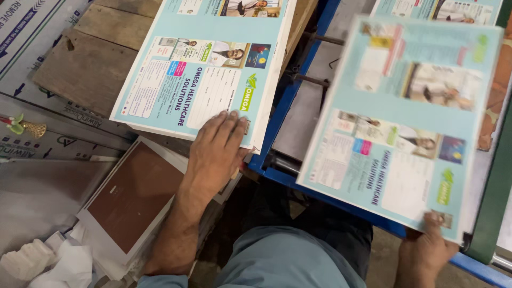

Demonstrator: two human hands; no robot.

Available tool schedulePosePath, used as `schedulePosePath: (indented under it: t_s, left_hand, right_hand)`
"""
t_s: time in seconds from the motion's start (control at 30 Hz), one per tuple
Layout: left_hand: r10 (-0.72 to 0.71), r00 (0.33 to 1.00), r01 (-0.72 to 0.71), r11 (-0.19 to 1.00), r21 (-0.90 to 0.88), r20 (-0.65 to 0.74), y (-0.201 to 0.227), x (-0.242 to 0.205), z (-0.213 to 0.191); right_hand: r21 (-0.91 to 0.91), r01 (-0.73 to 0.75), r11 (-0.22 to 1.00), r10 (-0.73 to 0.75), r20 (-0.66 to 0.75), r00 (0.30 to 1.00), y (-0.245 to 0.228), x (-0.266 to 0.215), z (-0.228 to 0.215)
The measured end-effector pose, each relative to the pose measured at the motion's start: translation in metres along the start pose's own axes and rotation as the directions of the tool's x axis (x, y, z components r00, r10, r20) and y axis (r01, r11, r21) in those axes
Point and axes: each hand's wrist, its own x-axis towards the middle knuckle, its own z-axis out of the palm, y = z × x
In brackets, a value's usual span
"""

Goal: The person repeatedly picks up stacks of printed papers from a wooden surface and places them onto a moving conveyor belt. The hands move quickly to transfer the documents, which feature a light blue design and text, from the left side of the frame to the right.

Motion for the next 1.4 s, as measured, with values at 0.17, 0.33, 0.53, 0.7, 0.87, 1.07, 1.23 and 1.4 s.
schedulePosePath:
  t_s: [0.17, 0.33, 0.53, 0.7, 0.87, 1.07, 1.23, 1.4]
  left_hand:
    - [0.030, 0.992, -0.026, 0.999, 0.029, -0.122, -0.005, 0.002, 0.004]
    - [0.029, 0.988, -0.024, 0.999, 0.035, -0.152, -0.009, 0.003, 0.006]
    - [0.007, 0.990, -0.005, 1.000, 0.013, -0.140, -0.010, 0.004, 0.003]
    - [0.004, 0.990, -0.002, 1.000, 0.010, -0.143, -0.012, 0.004, 0.004]
    - [-0.005, 0.993, 0.007, 1.000, 0.017, -0.118, -0.012, 0.004, 0.004]
    - [0.001, 1.000, -0.001, 1.000, 0.012, 0.000, -0.012, 0.010, -0.011]
    - [0.004, 0.985, 0.035, 0.974, -0.222, 0.173, -0.036, 0.017, -0.031]
    - [-0.116, 0.985, 0.064, 0.931, -0.360, -0.125, -0.061, 0.017, -0.032]
  right_hand:
    - [-0.110, 0.016, 0.994, -0.021, -0.046, 0.999, 0.022, -0.006, -0.047]
    - [-0.141, -0.117, 0.983, 0.106, -0.088, 0.990, 0.053, -0.040, -0.089]
    - [-0.217, -0.092, 0.972, 0.062, -0.140, 0.988, 0.059, -0.054, -0.079]
    - [-0.096, -0.017, 0.995, 0.014, -0.039, 0.999, 0.048, -0.023, -0.041]
    - [0.002, -0.057, 0.998, 0.056, 0.041, 0.998, 0.048, 0.022, -0.016]
    - [-0.061, -0.283, 0.957, 0.289, 0.145, 0.946, 0.050, 0.040, 0.000]
    - [-0.149, -0.418, 0.896, 0.442, 0.222, 0.869, 0.062, 0.013, -0.002]
    - [-0.173, -0.434, 0.884, 0.467, 0.283, 0.838, 0.049, -0.011, 0.015]
